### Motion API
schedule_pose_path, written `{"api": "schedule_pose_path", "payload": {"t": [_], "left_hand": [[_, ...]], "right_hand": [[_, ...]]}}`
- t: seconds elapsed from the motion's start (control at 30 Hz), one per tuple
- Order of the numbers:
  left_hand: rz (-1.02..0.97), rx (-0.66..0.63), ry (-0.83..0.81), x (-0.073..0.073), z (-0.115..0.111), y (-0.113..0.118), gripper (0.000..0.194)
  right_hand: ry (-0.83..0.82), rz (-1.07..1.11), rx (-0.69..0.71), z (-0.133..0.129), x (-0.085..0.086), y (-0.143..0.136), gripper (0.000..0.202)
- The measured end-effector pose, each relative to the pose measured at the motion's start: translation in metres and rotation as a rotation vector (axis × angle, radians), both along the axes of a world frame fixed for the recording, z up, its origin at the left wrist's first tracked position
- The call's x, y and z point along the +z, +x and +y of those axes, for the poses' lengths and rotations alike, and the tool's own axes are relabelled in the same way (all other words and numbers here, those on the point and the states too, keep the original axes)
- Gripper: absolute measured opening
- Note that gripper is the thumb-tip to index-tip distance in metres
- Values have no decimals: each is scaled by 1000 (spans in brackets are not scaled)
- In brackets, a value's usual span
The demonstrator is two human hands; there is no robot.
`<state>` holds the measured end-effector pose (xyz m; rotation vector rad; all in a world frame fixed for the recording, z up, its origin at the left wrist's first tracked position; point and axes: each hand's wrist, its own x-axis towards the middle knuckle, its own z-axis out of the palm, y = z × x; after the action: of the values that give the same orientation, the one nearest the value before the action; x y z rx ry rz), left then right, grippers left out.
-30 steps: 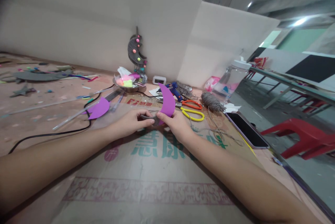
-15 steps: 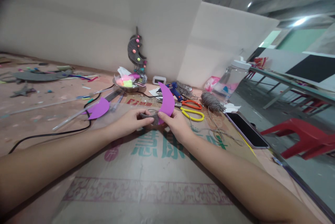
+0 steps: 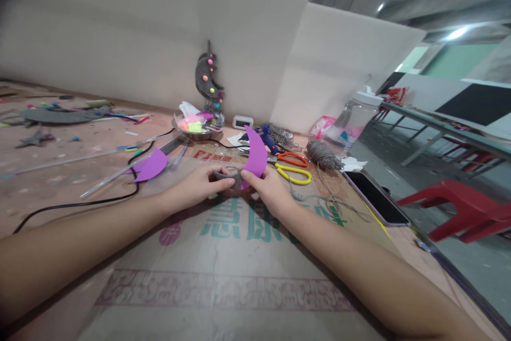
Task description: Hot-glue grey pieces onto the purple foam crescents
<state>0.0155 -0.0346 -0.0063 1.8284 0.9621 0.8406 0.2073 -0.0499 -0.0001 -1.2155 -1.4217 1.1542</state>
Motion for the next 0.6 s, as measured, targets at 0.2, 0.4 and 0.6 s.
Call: {"api": "schedule_pose_path", "payload": {"t": [0.2,0.4,0.6], "left_hand": [[9,15,2,-1,0,1,30],[-1,26,-28,-2,1,1,34],[0,29,3,0,0,0,30]], "right_hand": [[-20,-13,3,-1,0,0,34],[8,92,44,5,-7,3,40],[10,107,75,4,-8,3,32]]}}
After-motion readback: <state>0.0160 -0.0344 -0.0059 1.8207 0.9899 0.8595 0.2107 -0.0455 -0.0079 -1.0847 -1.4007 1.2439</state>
